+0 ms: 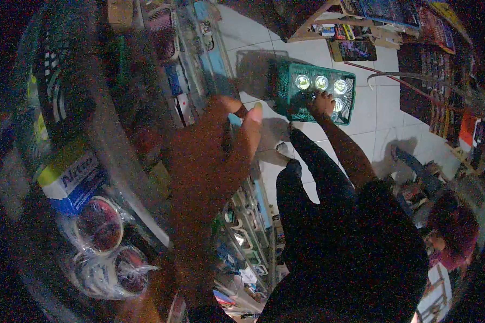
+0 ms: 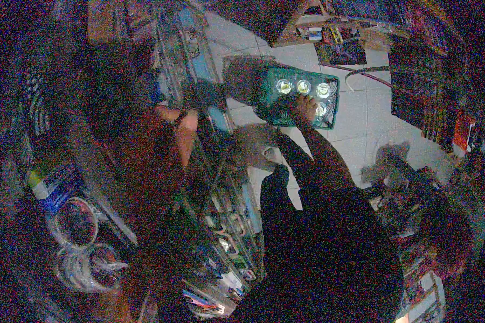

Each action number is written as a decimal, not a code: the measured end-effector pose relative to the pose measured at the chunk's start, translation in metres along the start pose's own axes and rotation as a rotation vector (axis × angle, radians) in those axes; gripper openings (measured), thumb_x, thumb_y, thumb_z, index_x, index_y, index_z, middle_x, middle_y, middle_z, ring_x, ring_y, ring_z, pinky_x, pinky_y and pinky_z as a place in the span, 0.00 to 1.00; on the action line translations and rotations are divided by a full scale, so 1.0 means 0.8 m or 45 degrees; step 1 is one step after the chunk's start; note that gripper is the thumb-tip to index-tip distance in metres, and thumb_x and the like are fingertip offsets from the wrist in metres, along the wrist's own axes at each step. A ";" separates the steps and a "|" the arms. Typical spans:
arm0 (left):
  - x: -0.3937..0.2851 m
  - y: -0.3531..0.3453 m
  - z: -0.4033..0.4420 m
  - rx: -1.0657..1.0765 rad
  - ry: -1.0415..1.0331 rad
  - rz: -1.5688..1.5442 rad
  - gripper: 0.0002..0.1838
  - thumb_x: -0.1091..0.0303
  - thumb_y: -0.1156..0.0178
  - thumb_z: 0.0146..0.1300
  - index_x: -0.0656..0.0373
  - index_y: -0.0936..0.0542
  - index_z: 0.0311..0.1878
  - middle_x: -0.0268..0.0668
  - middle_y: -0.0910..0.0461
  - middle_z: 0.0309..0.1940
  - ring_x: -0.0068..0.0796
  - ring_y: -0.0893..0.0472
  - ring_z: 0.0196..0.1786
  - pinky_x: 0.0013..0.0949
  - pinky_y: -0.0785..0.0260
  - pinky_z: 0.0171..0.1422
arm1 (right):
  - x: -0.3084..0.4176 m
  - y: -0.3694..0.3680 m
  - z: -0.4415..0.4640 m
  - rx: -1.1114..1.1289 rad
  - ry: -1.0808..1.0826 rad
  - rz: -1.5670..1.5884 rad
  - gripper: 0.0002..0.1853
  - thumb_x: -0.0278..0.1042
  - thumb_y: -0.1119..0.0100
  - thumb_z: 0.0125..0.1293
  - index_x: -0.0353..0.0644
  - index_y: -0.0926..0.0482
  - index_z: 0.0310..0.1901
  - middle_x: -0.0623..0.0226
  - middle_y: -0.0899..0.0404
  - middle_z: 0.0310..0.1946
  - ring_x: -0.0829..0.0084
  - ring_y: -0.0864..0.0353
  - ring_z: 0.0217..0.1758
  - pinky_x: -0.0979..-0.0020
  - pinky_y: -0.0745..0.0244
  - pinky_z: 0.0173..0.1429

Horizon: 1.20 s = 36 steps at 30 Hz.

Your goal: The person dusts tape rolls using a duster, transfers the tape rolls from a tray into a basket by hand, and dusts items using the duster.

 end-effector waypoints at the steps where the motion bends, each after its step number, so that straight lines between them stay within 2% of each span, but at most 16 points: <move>1: 0.004 -0.005 0.000 -0.023 -0.022 0.012 0.12 0.56 0.40 0.65 0.55 0.22 0.38 0.41 0.22 0.17 0.41 0.18 0.22 0.40 0.28 0.29 | -0.007 -0.020 0.002 -0.036 0.100 -0.140 0.43 0.59 0.35 0.53 0.48 0.35 0.68 0.56 0.35 0.65 0.49 0.43 0.72 0.47 0.45 0.69; 6: 0.019 -0.017 -0.006 -0.260 -0.291 0.360 0.14 0.54 0.41 0.66 0.55 0.22 0.38 0.45 0.21 0.19 0.48 0.17 0.25 0.45 0.28 0.30 | -0.056 -0.080 0.002 -0.330 0.512 -0.328 0.31 0.43 0.50 0.66 0.49 0.39 0.71 0.54 0.40 0.70 0.51 0.43 0.72 0.49 0.47 0.71; 8: 0.009 -0.013 -0.004 -0.181 -0.222 0.407 0.14 0.53 0.41 0.66 0.55 0.22 0.39 0.47 0.21 0.19 0.49 0.17 0.26 0.46 0.28 0.30 | -0.089 -0.164 0.061 -0.398 0.418 0.088 0.25 0.37 0.52 0.68 0.48 0.34 0.67 0.52 0.36 0.66 0.53 0.40 0.70 0.52 0.45 0.70; 11: 0.001 -0.012 -0.008 -0.129 -0.126 0.326 0.15 0.53 0.41 0.66 0.56 0.22 0.38 0.48 0.22 0.18 0.50 0.18 0.25 0.48 0.28 0.31 | -0.090 -0.127 0.049 -0.468 0.621 -0.097 0.21 0.35 0.49 0.66 0.45 0.28 0.61 0.53 0.30 0.60 0.53 0.35 0.66 0.53 0.41 0.68; 14: 0.014 -0.020 -0.007 -0.087 -0.124 0.208 0.14 0.54 0.42 0.67 0.56 0.23 0.37 0.49 0.24 0.16 0.53 0.20 0.24 0.49 0.30 0.29 | -0.059 -0.034 0.011 -0.056 0.434 -0.171 0.24 0.36 0.45 0.63 0.48 0.30 0.63 0.54 0.29 0.58 0.53 0.34 0.64 0.53 0.40 0.66; 15: 0.018 -0.020 -0.008 -0.103 -0.189 0.195 0.14 0.54 0.42 0.67 0.56 0.23 0.37 0.49 0.24 0.16 0.53 0.20 0.23 0.49 0.31 0.28 | -0.059 -0.018 -0.006 -0.259 0.545 -0.332 0.29 0.41 0.40 0.59 0.51 0.31 0.64 0.54 0.29 0.56 0.51 0.33 0.63 0.51 0.39 0.64; 18: 0.017 -0.015 -0.009 -0.136 -0.303 0.143 0.14 0.55 0.42 0.67 0.57 0.24 0.36 0.50 0.26 0.15 0.54 0.22 0.22 0.50 0.33 0.26 | -0.048 0.034 -0.051 -0.295 0.522 -0.228 0.35 0.47 0.34 0.54 0.52 0.33 0.64 0.55 0.28 0.54 0.49 0.34 0.63 0.49 0.38 0.62; 22: 0.020 -0.016 -0.014 -0.176 -0.314 0.101 0.14 0.55 0.41 0.67 0.57 0.24 0.36 0.50 0.27 0.15 0.54 0.22 0.21 0.49 0.35 0.25 | -0.057 0.042 -0.082 -0.461 0.455 0.072 0.44 0.55 0.27 0.44 0.51 0.33 0.64 0.58 0.27 0.55 0.48 0.34 0.62 0.47 0.38 0.62; 24: 0.029 -0.021 -0.013 -0.158 -0.310 0.102 0.15 0.54 0.42 0.67 0.57 0.24 0.36 0.50 0.26 0.17 0.54 0.22 0.23 0.49 0.34 0.27 | -0.058 0.090 -0.116 -0.210 0.426 0.342 0.45 0.56 0.26 0.43 0.49 0.34 0.63 0.58 0.25 0.54 0.50 0.32 0.57 0.47 0.38 0.62; 25: 0.029 -0.024 -0.012 -0.163 -0.344 0.110 0.15 0.53 0.42 0.67 0.58 0.24 0.36 0.50 0.25 0.17 0.55 0.22 0.23 0.49 0.34 0.27 | -0.064 0.088 -0.128 -0.405 0.442 0.410 0.42 0.57 0.25 0.43 0.47 0.31 0.59 0.59 0.24 0.52 0.50 0.31 0.55 0.50 0.37 0.61; 28: 0.024 -0.020 -0.022 0.007 -0.291 0.231 0.21 0.47 0.45 0.67 0.59 0.23 0.37 0.53 0.21 0.26 0.58 0.20 0.33 0.51 0.30 0.36 | -0.071 0.132 -0.162 -0.385 0.373 0.714 0.32 0.53 0.24 0.44 0.42 0.24 0.46 0.60 0.21 0.42 0.55 0.26 0.51 0.55 0.33 0.58; 30: 0.068 -0.038 0.003 0.140 -0.308 0.320 0.24 0.44 0.46 0.66 0.60 0.22 0.38 0.54 0.20 0.30 0.58 0.19 0.39 0.51 0.29 0.42 | -0.067 0.153 -0.176 -0.482 0.434 1.042 0.26 0.43 0.22 0.44 0.41 0.25 0.39 0.57 0.22 0.38 0.56 0.23 0.46 0.60 0.29 0.52; 32: 0.097 -0.051 0.014 0.341 -0.235 0.428 0.30 0.39 0.47 0.64 0.63 0.20 0.39 0.54 0.18 0.37 0.57 0.19 0.45 0.51 0.29 0.51 | -0.066 0.143 -0.186 -0.708 0.589 1.184 0.25 0.40 0.22 0.46 0.41 0.30 0.38 0.61 0.24 0.37 0.65 0.25 0.41 0.64 0.28 0.48; 33: 0.118 -0.060 0.026 0.354 -0.273 0.465 0.31 0.38 0.47 0.64 0.64 0.20 0.39 0.54 0.18 0.38 0.56 0.19 0.45 0.51 0.29 0.51 | -0.068 0.097 -0.155 -0.691 0.659 1.365 0.25 0.39 0.22 0.48 0.42 0.31 0.39 0.65 0.26 0.35 0.70 0.27 0.38 0.67 0.29 0.45; 35: 0.141 -0.077 0.043 0.390 -0.349 0.533 0.35 0.35 0.48 0.63 0.66 0.19 0.40 0.53 0.18 0.39 0.55 0.19 0.46 0.51 0.28 0.52 | -0.043 0.183 -0.233 -0.542 0.674 1.452 0.24 0.37 0.23 0.51 0.47 0.32 0.41 0.72 0.31 0.33 0.77 0.30 0.34 0.71 0.28 0.39; 36: 0.125 -0.072 0.039 0.390 -0.363 0.537 0.37 0.33 0.49 0.63 0.66 0.19 0.40 0.54 0.18 0.40 0.54 0.19 0.46 0.51 0.28 0.52 | -0.032 0.196 -0.246 -0.247 0.619 1.677 0.26 0.37 0.22 0.51 0.48 0.33 0.43 0.71 0.30 0.35 0.77 0.29 0.34 0.73 0.28 0.39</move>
Point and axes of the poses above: each hand's wrist, its own z-axis towards the middle knuckle, its own y-axis out of the back of the hand, x = y × z, the point moved 1 cm from there along z, towards the middle knuckle
